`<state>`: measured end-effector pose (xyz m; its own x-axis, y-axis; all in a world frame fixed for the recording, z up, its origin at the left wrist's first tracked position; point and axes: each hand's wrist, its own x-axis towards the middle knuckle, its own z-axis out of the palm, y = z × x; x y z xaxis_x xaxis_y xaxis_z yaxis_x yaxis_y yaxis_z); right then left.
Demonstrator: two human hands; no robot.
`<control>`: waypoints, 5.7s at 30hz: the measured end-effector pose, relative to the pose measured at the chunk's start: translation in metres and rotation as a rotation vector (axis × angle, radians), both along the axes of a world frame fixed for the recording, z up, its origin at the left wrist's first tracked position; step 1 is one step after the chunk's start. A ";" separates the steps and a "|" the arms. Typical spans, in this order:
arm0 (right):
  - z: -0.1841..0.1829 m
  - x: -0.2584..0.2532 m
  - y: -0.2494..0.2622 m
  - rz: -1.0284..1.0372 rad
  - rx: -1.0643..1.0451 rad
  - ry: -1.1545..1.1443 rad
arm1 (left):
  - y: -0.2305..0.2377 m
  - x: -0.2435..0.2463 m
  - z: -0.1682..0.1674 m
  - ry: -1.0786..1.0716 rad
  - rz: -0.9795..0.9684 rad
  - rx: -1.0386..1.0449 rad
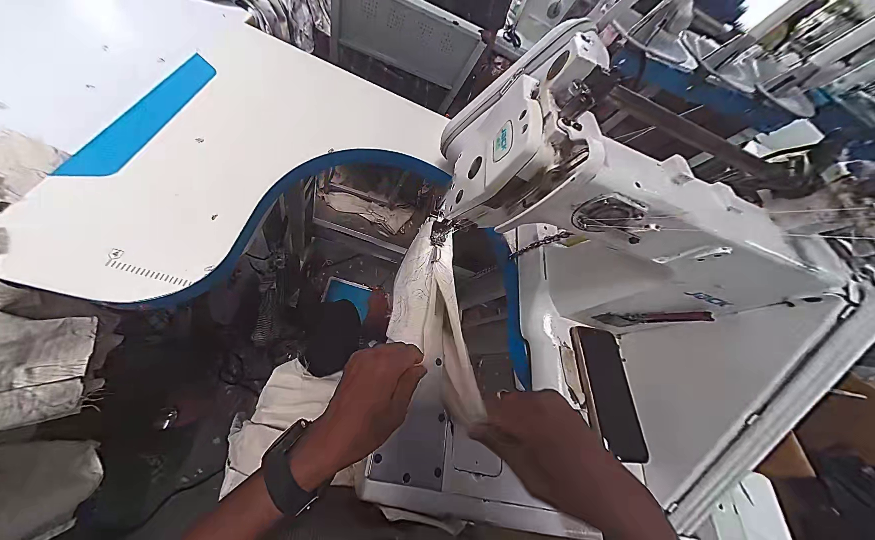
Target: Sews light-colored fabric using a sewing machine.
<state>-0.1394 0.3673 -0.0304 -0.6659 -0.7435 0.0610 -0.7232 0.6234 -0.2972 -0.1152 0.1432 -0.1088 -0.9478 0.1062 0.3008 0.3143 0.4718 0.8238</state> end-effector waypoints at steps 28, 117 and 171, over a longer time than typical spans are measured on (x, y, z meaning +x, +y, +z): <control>0.032 -0.023 -0.058 -0.161 0.434 -0.279 | 0.003 -0.018 -0.012 0.172 0.039 -0.022; 0.034 0.027 -0.091 -0.163 0.431 -0.160 | 0.008 -0.031 -0.028 0.254 0.088 0.125; -0.043 0.014 -0.070 -0.419 -0.478 0.179 | 0.014 -0.031 -0.016 0.050 0.066 0.056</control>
